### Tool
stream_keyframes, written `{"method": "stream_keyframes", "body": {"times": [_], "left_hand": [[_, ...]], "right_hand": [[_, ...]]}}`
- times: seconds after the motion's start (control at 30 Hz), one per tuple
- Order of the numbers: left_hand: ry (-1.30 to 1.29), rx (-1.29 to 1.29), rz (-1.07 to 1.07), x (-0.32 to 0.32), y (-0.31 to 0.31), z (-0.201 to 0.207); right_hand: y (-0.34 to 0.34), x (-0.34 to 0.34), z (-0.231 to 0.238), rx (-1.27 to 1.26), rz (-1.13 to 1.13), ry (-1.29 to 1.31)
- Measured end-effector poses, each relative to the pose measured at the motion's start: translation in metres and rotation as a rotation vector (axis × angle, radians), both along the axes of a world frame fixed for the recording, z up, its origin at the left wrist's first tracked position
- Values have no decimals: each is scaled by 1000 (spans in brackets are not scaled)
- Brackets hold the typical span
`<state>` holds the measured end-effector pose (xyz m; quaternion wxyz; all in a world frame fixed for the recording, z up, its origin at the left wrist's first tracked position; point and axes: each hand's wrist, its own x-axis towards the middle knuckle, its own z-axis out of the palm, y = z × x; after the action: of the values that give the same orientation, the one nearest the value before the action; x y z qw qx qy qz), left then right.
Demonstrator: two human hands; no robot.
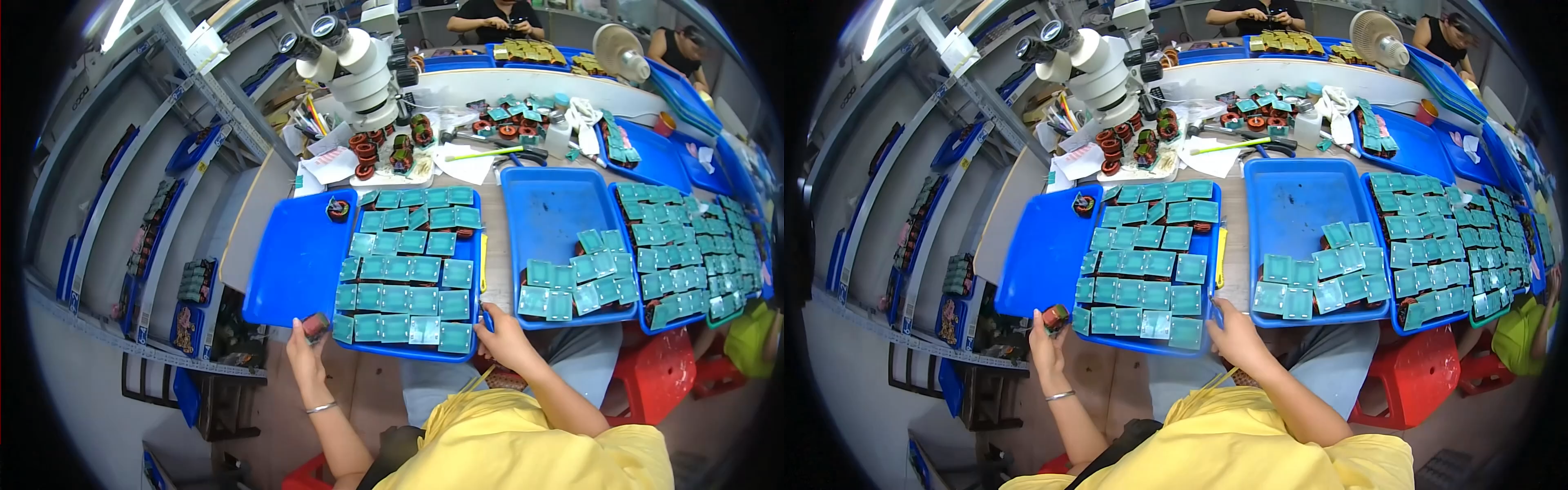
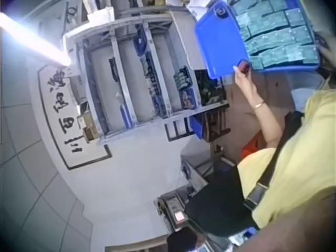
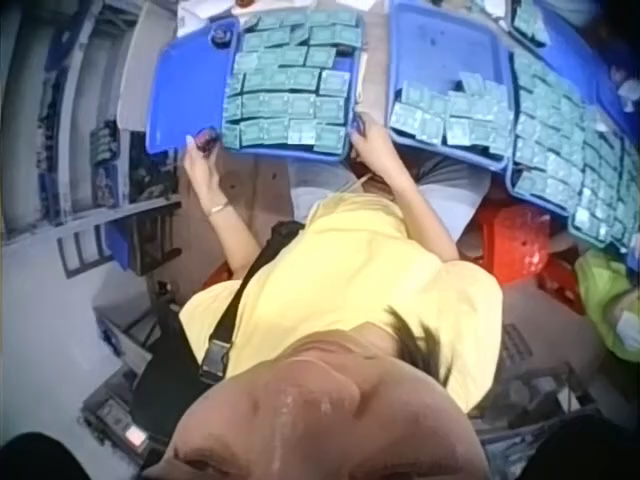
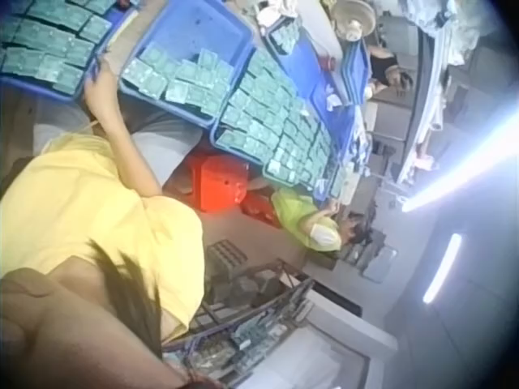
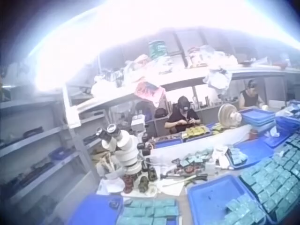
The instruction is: Assembling and trimming electronic components at a workshop station.
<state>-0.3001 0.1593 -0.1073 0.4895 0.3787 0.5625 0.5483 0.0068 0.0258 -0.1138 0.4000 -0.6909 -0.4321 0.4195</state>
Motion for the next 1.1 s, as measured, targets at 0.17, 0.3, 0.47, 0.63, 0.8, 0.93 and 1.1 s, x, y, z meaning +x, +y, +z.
{"method": "stream_keyframes", "body": {"times": [0.17,0.3,0.47,0.63,0.8,0.93,1.1], "left_hand": [[-261,16,-201,-33,29,-31],[-142,-60,-82,-40,-4,1],[366,387,19,54,-57,70],[293,373,-682,119,-103,101],[-69,32,-988,196,-127,80],[-544,-199,-1259,220,-145,59],[-532,-245,-1314,211,-153,51]], "right_hand": [[1,1,-30,-60,-29,178],[-3,-8,-14,130,-18,169],[-45,17,23,194,-8,-176],[-90,29,51,493,118,106],[-115,54,67,493,-2,210],[-134,62,75,448,-158,294],[-120,63,68,520,-69,201]]}}
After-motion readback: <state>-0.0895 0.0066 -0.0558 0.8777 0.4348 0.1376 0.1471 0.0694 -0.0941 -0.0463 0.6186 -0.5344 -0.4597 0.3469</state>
